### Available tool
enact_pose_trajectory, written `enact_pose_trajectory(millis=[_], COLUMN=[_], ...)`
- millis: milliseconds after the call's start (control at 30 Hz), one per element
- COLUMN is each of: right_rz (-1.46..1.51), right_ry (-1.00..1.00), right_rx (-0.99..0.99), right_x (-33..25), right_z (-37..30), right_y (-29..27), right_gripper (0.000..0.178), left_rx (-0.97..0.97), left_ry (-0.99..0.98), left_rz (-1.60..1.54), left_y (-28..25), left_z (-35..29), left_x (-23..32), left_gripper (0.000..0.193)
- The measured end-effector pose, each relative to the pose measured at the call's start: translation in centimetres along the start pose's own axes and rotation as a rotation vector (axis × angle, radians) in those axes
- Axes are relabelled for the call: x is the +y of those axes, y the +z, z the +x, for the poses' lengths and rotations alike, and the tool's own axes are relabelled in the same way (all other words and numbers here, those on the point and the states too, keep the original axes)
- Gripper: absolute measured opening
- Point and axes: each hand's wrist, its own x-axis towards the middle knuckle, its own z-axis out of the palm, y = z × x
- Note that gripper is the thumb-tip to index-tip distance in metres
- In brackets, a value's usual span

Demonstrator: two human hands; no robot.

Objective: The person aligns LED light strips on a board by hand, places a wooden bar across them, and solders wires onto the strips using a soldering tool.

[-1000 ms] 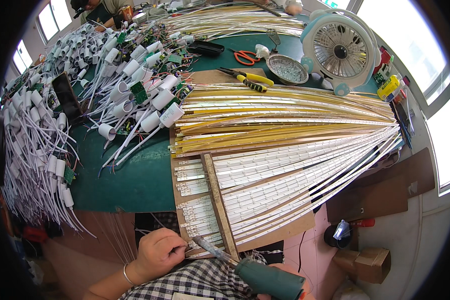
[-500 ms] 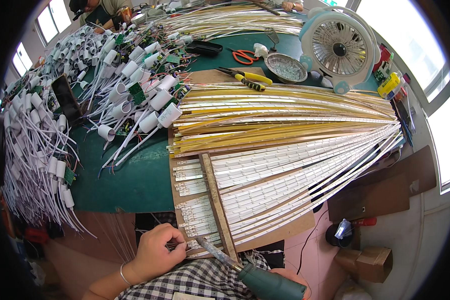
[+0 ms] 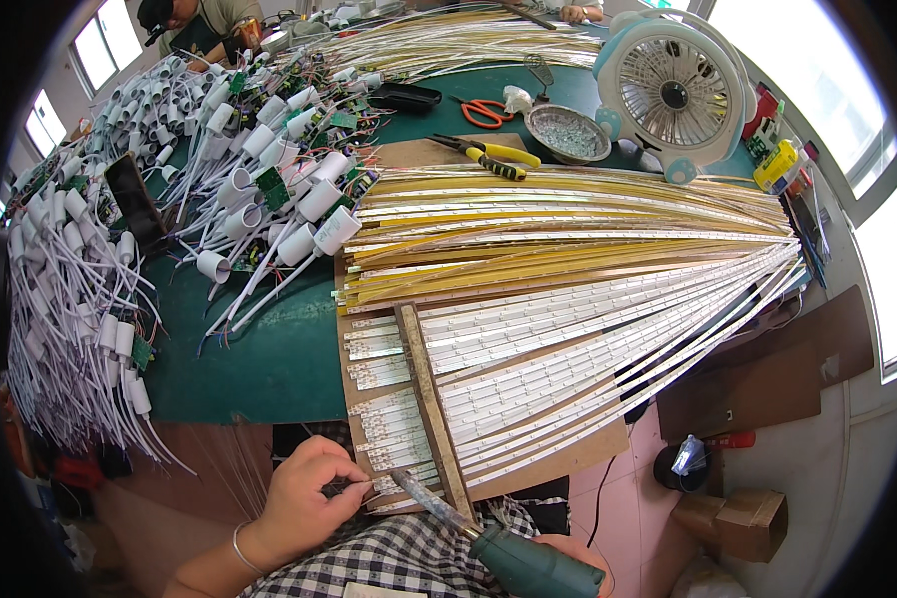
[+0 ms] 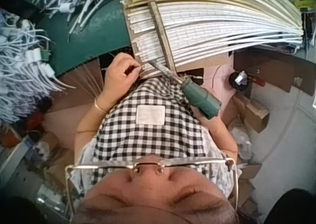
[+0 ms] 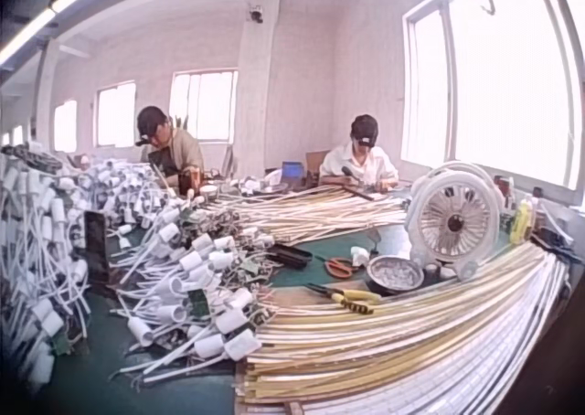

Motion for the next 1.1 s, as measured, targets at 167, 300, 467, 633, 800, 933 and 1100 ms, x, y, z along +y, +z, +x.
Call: enact_pose_trajectory(millis=[167, 300, 467, 633, 800, 933, 1100], right_rz=[0.041, 0.035, 0.039, 0.041, -0.023, -0.04, -0.056], right_ry=[0.029, 0.046, 0.019, 0.016, -0.034, -0.044, -0.073], right_rx=[0.029, 0.01, 0.0, 0.0, 0.002, -0.032, -0.085], right_x=[-0.3, -0.5, -0.5, -0.4, -0.3, -0.2, 0.2], right_z=[0.0, 0.2, 0.4, 0.4, 0.3, 0.2, 0.3], right_y=[0.2, 0.1, 0.2, 0.3, 0.2, 0.1, 0.0], right_gripper=[0.036, 0.034, 0.033, 0.033, 0.033, 0.034, 0.042], left_rx=[-0.079, -0.104, -0.092, -0.173, -0.191, -0.246, -0.273], left_ry=[-0.101, -0.085, -0.223, -0.382, -0.237, -0.216, -0.196], left_rz=[-0.133, -0.155, -0.258, -0.288, -0.131, -0.013, 0.01], left_y=[-0.5, -0.7, -0.9, -1.3, -1.0, -1.1, -1.1], left_z=[-0.4, -0.3, -0.3, -0.1, 0.6, 1.1, 1.5], left_x=[-0.4, -0.6, -0.3, 0.0, 0.4, 0.6, 0.7], left_gripper=[0.012, 0.013, 0.014, 0.013, 0.014, 0.013, 0.013])
